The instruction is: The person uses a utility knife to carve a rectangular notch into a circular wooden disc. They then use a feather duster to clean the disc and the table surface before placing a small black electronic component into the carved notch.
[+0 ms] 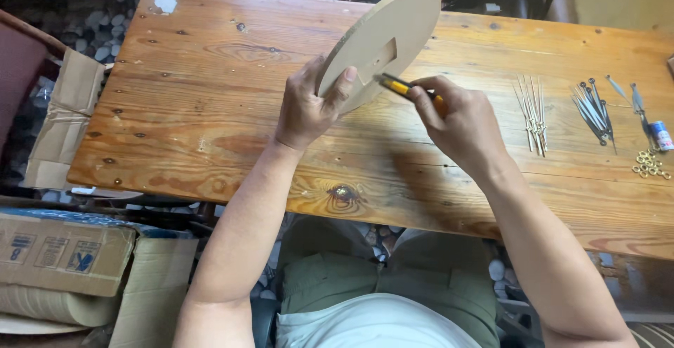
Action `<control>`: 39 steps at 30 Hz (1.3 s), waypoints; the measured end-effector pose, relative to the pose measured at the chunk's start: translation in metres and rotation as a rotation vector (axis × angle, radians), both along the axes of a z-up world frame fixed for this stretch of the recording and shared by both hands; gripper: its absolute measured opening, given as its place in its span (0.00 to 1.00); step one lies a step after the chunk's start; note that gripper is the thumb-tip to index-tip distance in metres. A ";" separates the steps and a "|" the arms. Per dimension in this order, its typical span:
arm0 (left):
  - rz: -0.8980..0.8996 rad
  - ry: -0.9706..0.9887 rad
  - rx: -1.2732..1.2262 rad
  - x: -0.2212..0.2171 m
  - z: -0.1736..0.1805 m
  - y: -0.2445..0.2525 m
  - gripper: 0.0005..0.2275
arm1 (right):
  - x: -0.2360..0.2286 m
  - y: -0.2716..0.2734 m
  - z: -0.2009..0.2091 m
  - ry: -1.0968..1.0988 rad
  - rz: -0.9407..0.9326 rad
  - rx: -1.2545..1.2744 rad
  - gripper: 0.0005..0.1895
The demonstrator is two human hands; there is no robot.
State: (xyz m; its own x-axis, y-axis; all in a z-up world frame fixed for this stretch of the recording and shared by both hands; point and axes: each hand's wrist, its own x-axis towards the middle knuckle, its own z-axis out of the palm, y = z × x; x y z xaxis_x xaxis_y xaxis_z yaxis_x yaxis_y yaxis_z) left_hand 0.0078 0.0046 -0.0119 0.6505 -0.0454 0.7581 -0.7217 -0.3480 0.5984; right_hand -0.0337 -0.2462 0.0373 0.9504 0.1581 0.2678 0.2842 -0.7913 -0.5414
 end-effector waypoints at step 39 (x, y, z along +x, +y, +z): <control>0.011 -0.011 0.011 -0.011 0.021 -0.003 0.11 | -0.040 0.029 0.009 -0.411 0.091 -0.106 0.16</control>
